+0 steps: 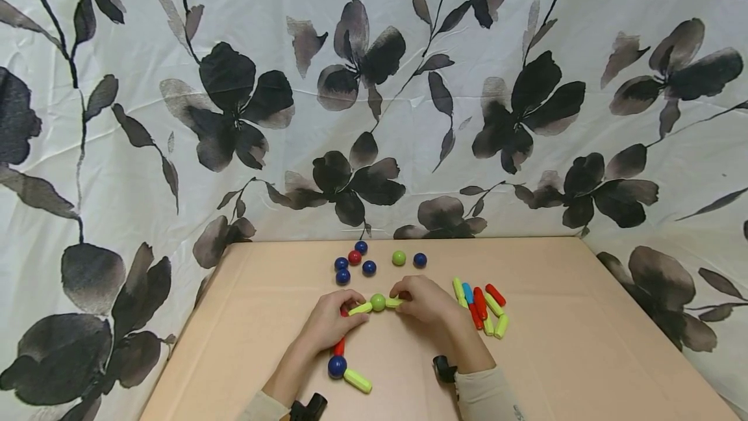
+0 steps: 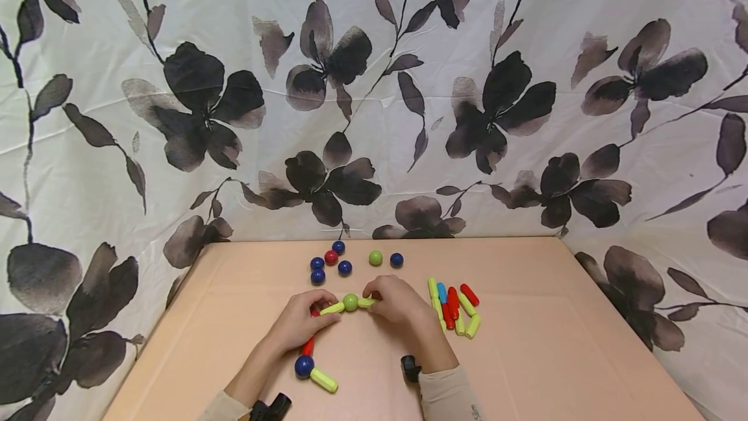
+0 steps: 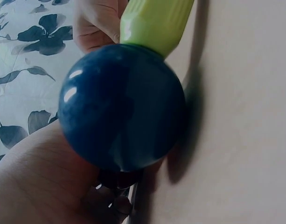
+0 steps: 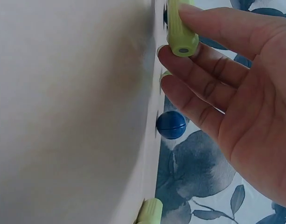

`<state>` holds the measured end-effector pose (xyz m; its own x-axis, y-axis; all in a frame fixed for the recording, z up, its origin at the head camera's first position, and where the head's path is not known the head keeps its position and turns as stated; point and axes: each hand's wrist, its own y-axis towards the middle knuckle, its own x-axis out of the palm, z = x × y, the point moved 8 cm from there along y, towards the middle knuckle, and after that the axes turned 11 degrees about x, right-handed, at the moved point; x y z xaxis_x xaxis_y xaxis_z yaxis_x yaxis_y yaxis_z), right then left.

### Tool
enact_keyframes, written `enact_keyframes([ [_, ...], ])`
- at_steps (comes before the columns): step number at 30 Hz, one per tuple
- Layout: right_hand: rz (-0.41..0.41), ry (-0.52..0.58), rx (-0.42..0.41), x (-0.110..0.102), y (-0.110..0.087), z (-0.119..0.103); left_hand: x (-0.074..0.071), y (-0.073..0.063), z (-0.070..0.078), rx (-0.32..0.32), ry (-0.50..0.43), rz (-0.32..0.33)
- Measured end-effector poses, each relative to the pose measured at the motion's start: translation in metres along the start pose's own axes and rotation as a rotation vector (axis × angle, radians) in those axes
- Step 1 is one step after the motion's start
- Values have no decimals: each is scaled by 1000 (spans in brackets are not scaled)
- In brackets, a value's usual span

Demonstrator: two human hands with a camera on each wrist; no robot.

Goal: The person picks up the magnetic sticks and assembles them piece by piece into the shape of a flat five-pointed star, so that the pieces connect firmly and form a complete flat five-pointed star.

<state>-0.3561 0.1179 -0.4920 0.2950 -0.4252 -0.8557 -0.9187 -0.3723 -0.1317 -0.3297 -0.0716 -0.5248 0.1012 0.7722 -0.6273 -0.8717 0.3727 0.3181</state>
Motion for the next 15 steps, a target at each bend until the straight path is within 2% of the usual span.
enact_keyframes([
  [7, 0, -4, -26, 4, 1, -4, 0, 0, 0, -27, 14, -6],
  [11, 4, -14, -35, 7, 3, -5, 0, 1, 0, -40, -10, -20],
  [15, 19, -16, -61, 8, 3, -10, -1, 3, -1, -52, -47, 5],
])
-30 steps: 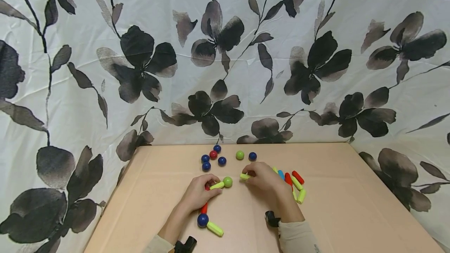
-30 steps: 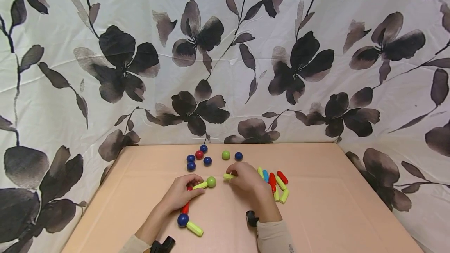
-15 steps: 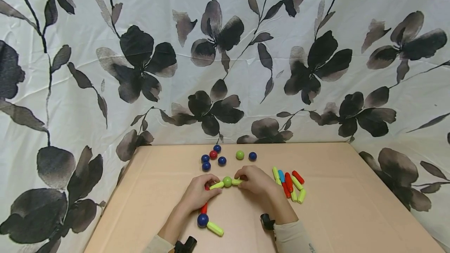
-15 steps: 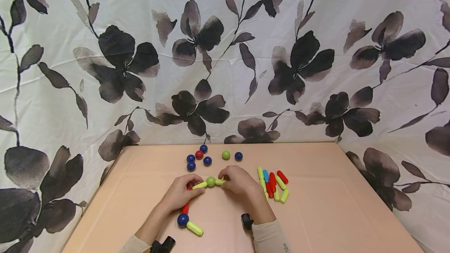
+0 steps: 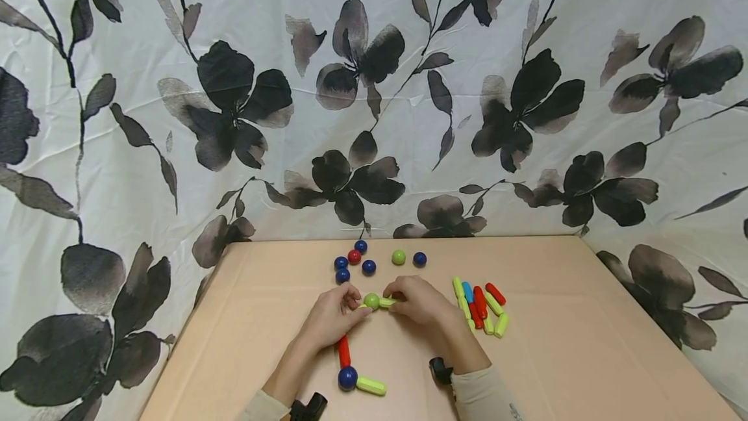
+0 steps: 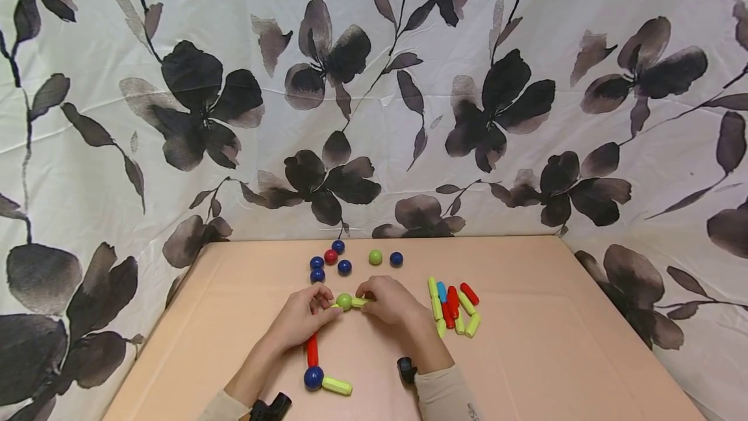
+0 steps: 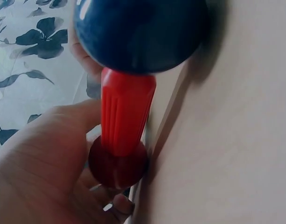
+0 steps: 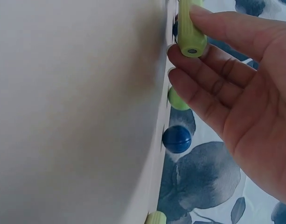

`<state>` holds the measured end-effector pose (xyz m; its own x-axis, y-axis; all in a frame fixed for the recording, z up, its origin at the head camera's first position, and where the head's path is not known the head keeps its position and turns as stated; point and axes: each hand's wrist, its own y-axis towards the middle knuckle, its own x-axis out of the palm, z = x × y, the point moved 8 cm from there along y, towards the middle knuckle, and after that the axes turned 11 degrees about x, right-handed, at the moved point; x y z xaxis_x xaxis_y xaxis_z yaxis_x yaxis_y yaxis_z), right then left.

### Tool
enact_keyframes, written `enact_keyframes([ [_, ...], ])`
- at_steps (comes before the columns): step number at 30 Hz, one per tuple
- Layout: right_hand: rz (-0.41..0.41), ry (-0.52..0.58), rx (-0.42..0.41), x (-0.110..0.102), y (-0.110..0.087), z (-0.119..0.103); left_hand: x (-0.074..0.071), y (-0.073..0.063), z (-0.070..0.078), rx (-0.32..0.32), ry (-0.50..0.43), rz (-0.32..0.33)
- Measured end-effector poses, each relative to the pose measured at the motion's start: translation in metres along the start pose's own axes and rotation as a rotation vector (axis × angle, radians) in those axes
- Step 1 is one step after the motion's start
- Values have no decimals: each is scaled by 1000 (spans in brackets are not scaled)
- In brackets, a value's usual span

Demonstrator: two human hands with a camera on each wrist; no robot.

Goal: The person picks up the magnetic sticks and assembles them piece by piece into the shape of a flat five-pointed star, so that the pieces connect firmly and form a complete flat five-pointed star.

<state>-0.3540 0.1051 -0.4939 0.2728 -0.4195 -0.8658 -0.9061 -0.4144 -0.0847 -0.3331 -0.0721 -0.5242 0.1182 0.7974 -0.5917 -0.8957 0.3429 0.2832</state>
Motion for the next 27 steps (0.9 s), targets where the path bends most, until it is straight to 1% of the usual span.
enact_keyframes([
  [3, 2, 9, -28, 1, 1, -6, -1, 1, 0, 16, -32, 10],
  [7, 7, -5, -57, 5, 2, -13, 2, 2, 4, 52, -52, -24],
  [11, 19, -21, -67, 7, 3, -15, 3, 2, 4, 55, -42, -41],
  [15, 14, -2, -81, 9, 3, -17, 3, 2, 3, 45, -29, -46],
  [18, 5, 27, -67, 9, 3, -16, 3, 2, 2, 47, -29, -47],
  [20, 20, 40, -55, 8, 3, -15, 3, 2, 2, 44, -28, -46],
  [24, 80, 64, -25, 0, 4, -10, 2, 3, 1, 39, -17, -34],
  [27, 120, 101, 30, -7, 4, -3, 3, 3, 1, 40, -11, -31],
])
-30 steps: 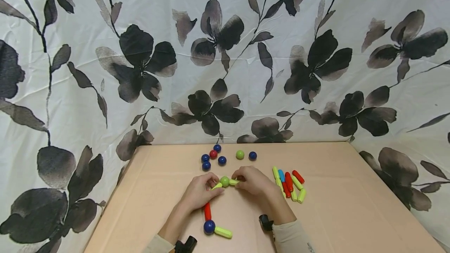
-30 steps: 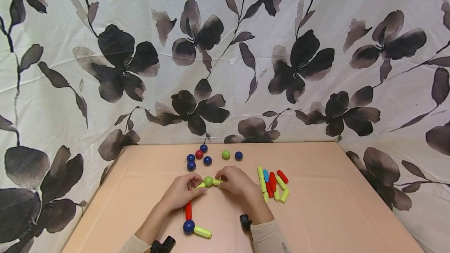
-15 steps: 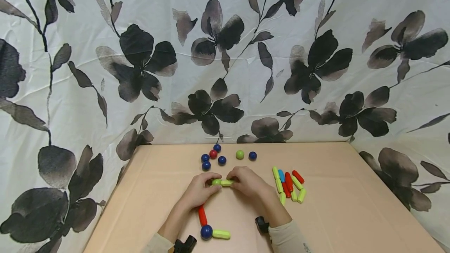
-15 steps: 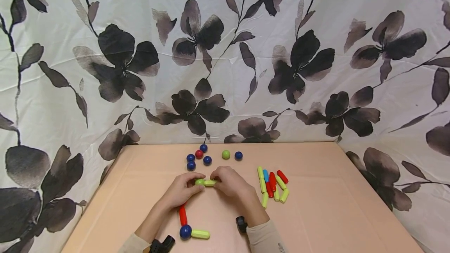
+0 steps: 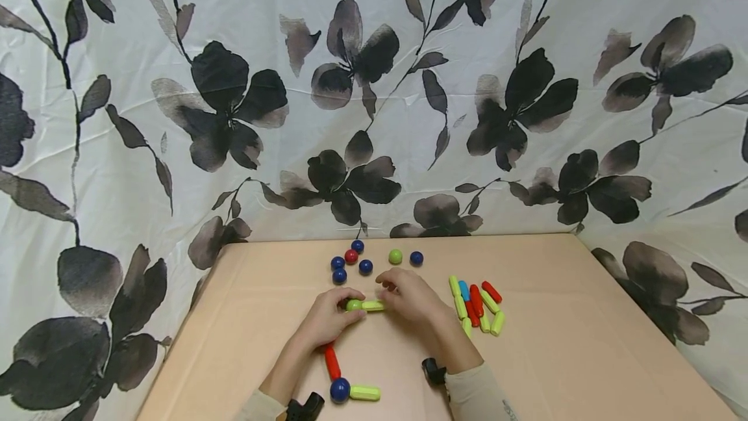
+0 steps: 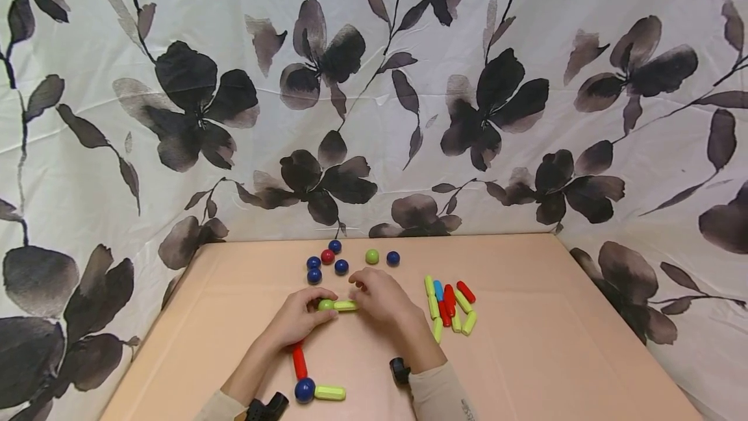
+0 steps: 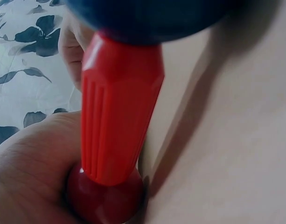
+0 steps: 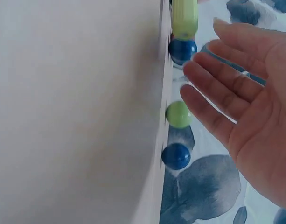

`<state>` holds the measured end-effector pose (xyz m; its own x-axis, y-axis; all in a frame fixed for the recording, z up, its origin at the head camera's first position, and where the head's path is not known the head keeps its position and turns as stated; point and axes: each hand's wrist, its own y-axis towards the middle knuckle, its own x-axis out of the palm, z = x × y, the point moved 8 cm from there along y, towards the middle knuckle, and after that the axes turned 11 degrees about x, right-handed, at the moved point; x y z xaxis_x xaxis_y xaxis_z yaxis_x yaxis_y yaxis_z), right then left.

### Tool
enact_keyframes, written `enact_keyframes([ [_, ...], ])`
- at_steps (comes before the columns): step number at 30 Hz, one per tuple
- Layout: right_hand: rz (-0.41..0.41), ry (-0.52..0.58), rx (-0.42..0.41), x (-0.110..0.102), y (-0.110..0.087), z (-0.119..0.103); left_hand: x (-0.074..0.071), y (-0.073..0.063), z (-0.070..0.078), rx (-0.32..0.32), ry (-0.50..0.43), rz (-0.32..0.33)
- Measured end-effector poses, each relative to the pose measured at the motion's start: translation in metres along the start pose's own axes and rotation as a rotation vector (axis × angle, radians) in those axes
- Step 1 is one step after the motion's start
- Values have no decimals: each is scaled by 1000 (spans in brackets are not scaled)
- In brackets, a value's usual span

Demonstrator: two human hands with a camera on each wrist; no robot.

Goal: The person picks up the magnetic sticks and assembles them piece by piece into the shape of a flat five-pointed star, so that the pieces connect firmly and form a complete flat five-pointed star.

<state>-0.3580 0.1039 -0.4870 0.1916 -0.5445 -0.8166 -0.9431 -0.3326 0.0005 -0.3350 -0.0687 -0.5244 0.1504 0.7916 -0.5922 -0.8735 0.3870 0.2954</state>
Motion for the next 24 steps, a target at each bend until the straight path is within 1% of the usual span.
enact_keyframes([
  [2, 40, 17, 50, -5, 1, 6, 0, 0, 0, -1, -4, -3],
  [5, 151, 15, 112, -15, 1, 17, 0, -1, -1, -2, -13, -5],
  [9, 313, 5, 143, -30, 2, 28, -1, -1, -1, -3, -15, -7],
  [11, 355, 5, 154, -35, 4, 33, -1, 0, -1, -2, -15, -8],
  [14, 358, -12, 179, -34, 6, 40, -2, -1, -1, -4, -14, -8],
  [20, 287, -81, 203, -25, 13, 54, -2, -1, -1, -7, -17, -4],
  [24, 276, -88, 203, -23, 17, 60, 0, -2, -1, -6, -20, -9],
])
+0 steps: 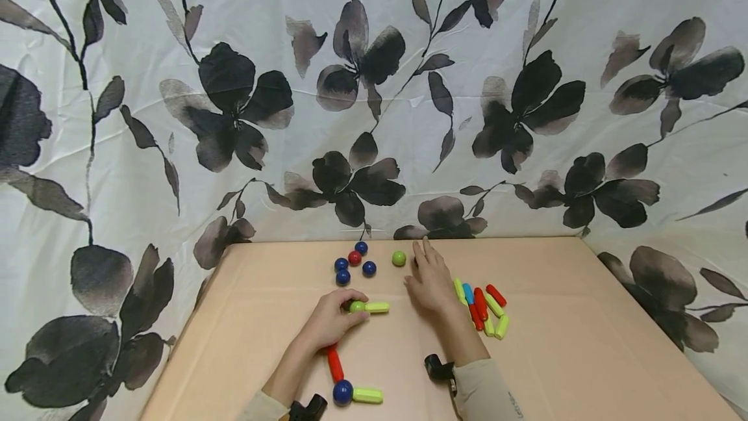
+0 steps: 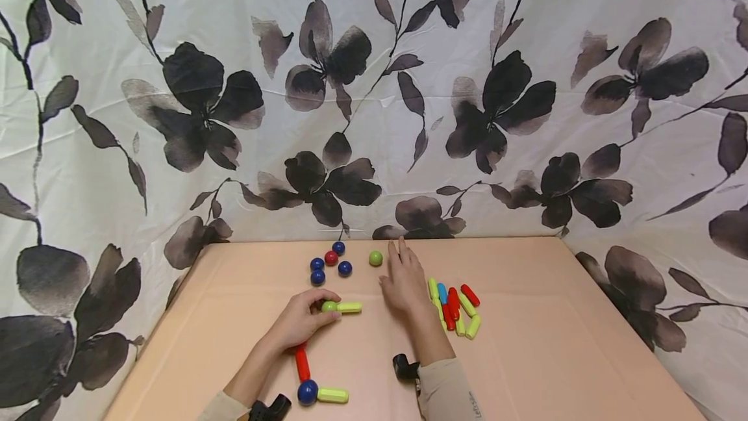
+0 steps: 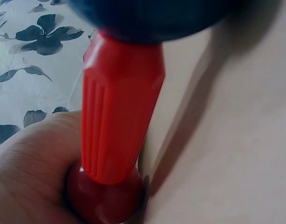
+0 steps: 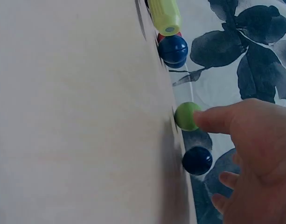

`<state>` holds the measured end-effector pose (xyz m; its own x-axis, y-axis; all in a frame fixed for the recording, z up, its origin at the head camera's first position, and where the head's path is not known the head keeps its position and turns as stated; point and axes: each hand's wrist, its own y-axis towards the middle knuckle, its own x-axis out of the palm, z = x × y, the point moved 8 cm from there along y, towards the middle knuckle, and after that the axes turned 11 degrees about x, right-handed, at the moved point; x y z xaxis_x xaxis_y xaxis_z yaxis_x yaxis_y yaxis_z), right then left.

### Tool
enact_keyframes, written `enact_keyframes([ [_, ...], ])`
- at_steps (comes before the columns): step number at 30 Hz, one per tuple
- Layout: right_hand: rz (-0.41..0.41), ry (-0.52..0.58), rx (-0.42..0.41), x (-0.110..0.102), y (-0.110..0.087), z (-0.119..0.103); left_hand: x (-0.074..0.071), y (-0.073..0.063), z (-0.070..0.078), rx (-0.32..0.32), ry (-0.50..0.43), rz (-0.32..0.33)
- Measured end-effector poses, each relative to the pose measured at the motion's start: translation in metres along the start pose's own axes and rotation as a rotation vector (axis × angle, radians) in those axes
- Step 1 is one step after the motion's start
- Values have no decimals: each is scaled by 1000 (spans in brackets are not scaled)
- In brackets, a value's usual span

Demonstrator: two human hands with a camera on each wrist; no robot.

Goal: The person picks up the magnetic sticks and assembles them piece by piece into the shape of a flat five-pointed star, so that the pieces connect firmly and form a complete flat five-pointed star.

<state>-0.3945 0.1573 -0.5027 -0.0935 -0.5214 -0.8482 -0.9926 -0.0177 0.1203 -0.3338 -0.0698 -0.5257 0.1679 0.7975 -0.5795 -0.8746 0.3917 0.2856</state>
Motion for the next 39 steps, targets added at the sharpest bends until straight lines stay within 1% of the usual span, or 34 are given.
enact_keyframes([
  [6, -21, -6, 13, 3, 1, 5, 1, -1, 0, 2, -5, 0],
  [9, -15, -30, 16, 4, 1, 5, 1, -1, 0, 6, -7, 3],
  [13, 44, -60, 4, -2, 0, 4, 0, 0, 0, 2, -4, 1],
  [19, 107, -92, 19, -10, -1, 7, 0, 0, 0, 3, -4, 12],
  [22, 124, -102, 29, -14, -2, 10, 0, 0, -1, 5, -2, 12],
  [24, 119, -101, 40, -14, -2, 12, 1, -1, -1, 6, -2, 9],
  [26, 97, -90, 50, -13, -2, 14, 1, -1, 0, 5, -8, 7],
  [28, 57, -79, 39, -10, -2, 14, 1, -1, 1, 6, -18, 8],
  [30, -24, -40, 7, -6, -3, 11, 1, -1, 2, 11, -23, 10],
  [33, -209, 66, -47, 3, -7, 2, 1, 0, 3, 13, -31, 11],
  [36, -406, 179, -76, 10, -14, -6, 1, 0, 3, 10, -35, 9],
  [38, -491, 212, -92, 13, -19, -10, 1, 0, 3, 3, -37, 9],
  [39, -521, 226, -100, 13, -21, -12, 1, 0, 3, 2, -36, 9],
])
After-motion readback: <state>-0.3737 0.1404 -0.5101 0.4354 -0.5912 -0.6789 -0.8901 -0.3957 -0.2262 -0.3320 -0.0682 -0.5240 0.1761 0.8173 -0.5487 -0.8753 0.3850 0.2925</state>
